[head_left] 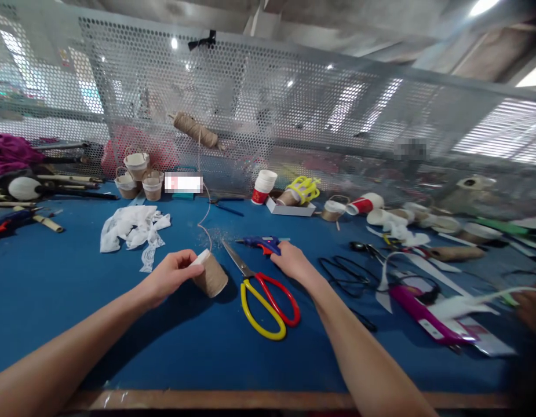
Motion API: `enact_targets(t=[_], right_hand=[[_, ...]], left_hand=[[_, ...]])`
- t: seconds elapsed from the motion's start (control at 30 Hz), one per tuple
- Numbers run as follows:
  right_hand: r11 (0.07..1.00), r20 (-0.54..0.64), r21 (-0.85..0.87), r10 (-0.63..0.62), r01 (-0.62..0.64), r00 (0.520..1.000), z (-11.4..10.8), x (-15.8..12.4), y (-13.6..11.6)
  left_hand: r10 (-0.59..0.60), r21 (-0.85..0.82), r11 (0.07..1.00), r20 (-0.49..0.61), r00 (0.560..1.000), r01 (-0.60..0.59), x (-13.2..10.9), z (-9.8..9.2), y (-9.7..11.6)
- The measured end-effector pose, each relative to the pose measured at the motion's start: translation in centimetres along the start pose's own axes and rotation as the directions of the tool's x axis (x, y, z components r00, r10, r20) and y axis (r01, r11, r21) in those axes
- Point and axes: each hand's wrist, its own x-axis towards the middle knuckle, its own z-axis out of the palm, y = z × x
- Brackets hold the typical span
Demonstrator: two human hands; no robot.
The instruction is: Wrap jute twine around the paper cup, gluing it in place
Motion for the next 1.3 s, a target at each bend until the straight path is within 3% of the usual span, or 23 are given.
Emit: enact_targets(t=[0.17,0.27,0.4,0.5,0.63,0.8,1.03,1.3], right_hand=[[0.950,-0.064,0.310,-0.026,0.044,0.998,-1.3,-1.9,-1.0],[0.850,0.032,0.518,-0.125,0.090,0.992,-1.9,-3.7,-2.1],[0.664,0.156,0.743,-0.290,0.081,0.944,-2.0,-5.7,-3.5],[0.686,0.181,0.717,-0.358,0.126,0.916,-1.8,-6.9,-4.4],[0.799,0.205,0.570,-0.365,0.193,0.908,-1.5,-8.1,-5.1],[0.878,0.116,0.350,-0.387,0.327,0.915,-0.8,-8.5,-5.0],[0.843,0.012,0.225,-0.503,0.488,0.864,-0.5,-8.8,-4.9],[0.761,-0.076,0.080,-0.639,0.644,0.765,-0.3,-8.8,-5.3]], left_hand=[[-0.023,0.029,0.999,0.080,0.997,0.021,-0.3,-0.4,0.2],[-0.009,0.017,1.000,0.091,0.996,0.007,-0.3,-0.4,0.0],[0.007,0.000,1.000,0.065,0.998,-0.007,-0.1,-0.4,-0.3],[0.021,-0.032,0.999,0.043,0.999,-0.020,0.1,-0.5,-0.4],[0.018,-0.045,0.999,0.027,0.999,-0.017,0.3,-0.5,-0.6],[0.039,-0.012,0.999,0.029,0.999,-0.039,0.1,-0.3,-0.8],[0.052,-0.017,0.999,0.019,0.998,-0.051,0.0,0.0,-1.0],[0.080,0.041,0.996,0.002,0.997,-0.080,0.1,-0.1,-1.4]])
